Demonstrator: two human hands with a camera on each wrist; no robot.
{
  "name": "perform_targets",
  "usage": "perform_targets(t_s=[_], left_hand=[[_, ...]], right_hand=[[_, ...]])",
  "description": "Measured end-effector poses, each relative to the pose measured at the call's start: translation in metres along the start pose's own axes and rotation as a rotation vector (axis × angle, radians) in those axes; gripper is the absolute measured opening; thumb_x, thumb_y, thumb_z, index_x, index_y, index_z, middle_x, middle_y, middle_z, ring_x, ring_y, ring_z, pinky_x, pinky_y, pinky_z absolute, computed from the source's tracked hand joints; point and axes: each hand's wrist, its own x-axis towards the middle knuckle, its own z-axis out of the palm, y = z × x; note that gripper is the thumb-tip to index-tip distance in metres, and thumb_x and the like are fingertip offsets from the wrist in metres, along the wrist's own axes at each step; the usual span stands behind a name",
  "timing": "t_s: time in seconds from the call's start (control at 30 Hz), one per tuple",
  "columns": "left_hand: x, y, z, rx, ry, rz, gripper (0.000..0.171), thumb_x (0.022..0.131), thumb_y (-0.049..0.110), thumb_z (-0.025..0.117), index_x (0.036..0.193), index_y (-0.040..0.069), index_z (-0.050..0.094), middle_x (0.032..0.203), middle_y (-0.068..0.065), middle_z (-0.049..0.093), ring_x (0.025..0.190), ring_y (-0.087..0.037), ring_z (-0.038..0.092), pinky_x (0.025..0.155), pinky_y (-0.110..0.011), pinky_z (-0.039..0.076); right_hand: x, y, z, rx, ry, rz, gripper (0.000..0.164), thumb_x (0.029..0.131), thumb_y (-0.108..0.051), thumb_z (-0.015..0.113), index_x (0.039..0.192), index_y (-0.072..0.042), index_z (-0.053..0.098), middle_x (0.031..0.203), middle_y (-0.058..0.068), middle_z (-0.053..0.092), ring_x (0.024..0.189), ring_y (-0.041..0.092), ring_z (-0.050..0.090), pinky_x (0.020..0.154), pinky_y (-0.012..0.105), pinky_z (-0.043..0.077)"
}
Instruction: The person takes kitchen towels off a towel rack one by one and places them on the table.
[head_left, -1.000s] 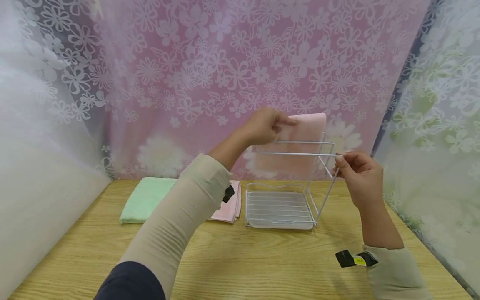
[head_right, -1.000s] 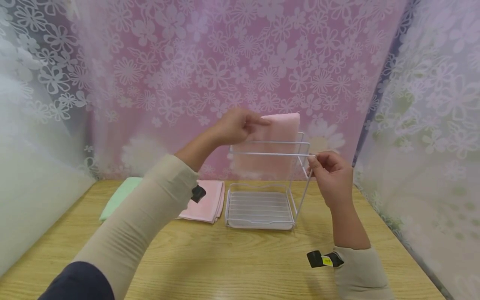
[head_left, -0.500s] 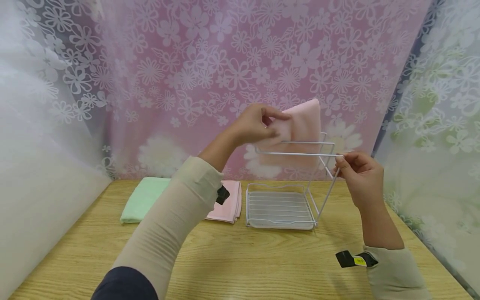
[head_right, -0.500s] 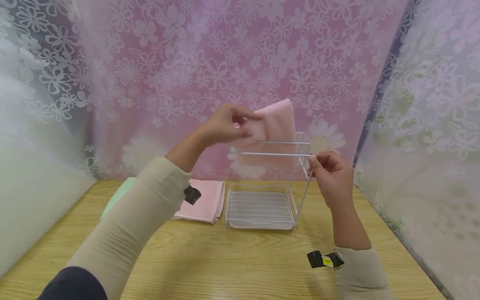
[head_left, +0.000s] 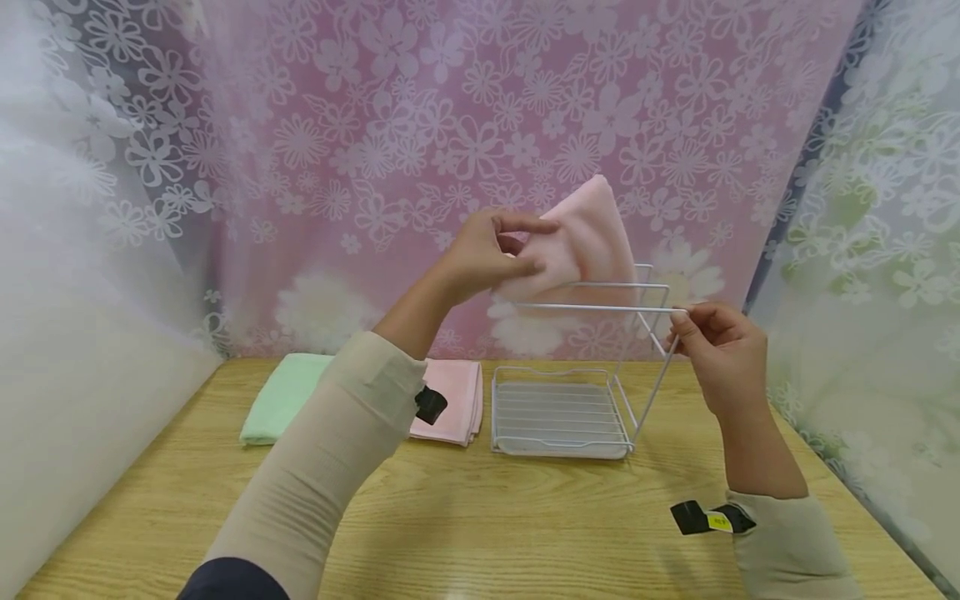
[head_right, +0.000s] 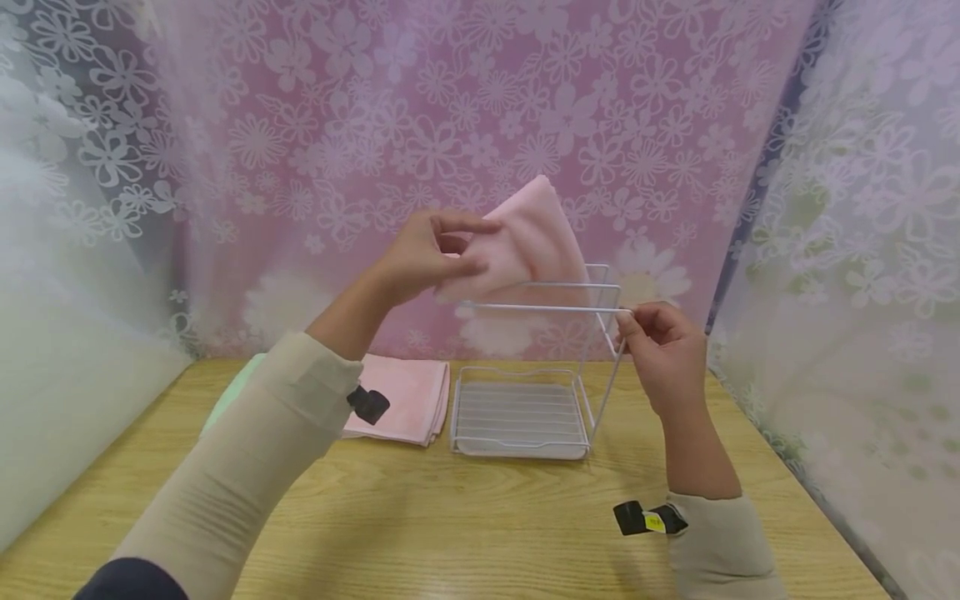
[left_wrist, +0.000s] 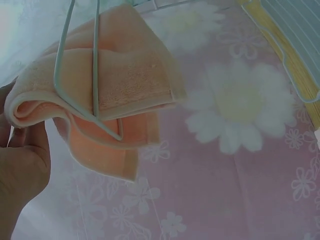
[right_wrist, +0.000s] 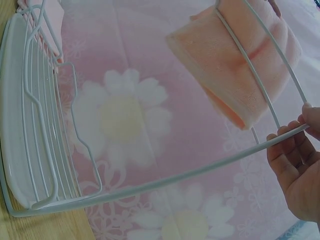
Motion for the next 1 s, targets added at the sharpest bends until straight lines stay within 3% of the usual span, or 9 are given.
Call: perform_targets(t_s=[0.17,0.37,0.63,0.87,1.0], left_hand=[[-0.006,0.000,0.001,-0.059,-0.008,-0.007,0.043,0.080,-0.004,0.074,0.122,0.007,0.070,0.110,-0.009,0.068,0.076,-0.020,0.066,0.062,-0.027,0.054],[-0.013,-0.004,0.000,-0.062,0.005,0.019,0.043,0.080,0.000,0.077,0.122,0.007,0.070,0.095,-0.015,0.071,0.067,-0.018,0.063,0.060,-0.027,0.054],[-0.020,-0.007,-0.001,-0.081,0.059,0.031,0.044,0.078,0.000,0.079,0.120,0.006,0.070,0.098,-0.012,0.070,0.069,-0.018,0.063,0.062,-0.029,0.055],[-0.029,-0.010,-0.005,-0.110,0.068,0.049,0.042,0.079,0.000,0.078,0.120,0.005,0.070,0.076,-0.016,0.068,0.063,-0.018,0.060,0.057,-0.025,0.052],[-0.033,-0.013,-0.007,-0.122,0.085,0.073,0.042,0.079,-0.002,0.077,0.120,0.003,0.070,0.082,-0.015,0.069,0.062,-0.016,0.058,0.055,-0.023,0.048]], right_hand=[[0.000,-0.001,0.000,-0.013,0.009,0.011,0.007,0.089,0.006,0.065,0.087,0.013,0.063,0.070,0.008,0.064,0.057,0.015,0.062,0.058,0.018,0.055],[0.000,-0.001,0.001,0.013,-0.004,0.003,0.008,0.089,0.008,0.065,0.089,0.015,0.062,0.071,0.008,0.064,0.057,0.016,0.062,0.058,0.018,0.055],[0.000,-0.001,0.001,0.021,-0.010,-0.003,0.006,0.089,0.007,0.064,0.089,0.013,0.064,0.071,0.008,0.064,0.057,0.015,0.062,0.058,0.018,0.055],[0.000,-0.002,0.001,0.019,-0.011,-0.006,0.004,0.090,0.008,0.064,0.087,0.011,0.065,0.071,0.009,0.064,0.056,0.015,0.061,0.058,0.018,0.055],[0.000,-0.002,0.002,0.023,-0.001,0.000,0.005,0.089,0.008,0.064,0.087,0.012,0.064,0.070,0.009,0.064,0.056,0.015,0.062,0.058,0.018,0.055]])
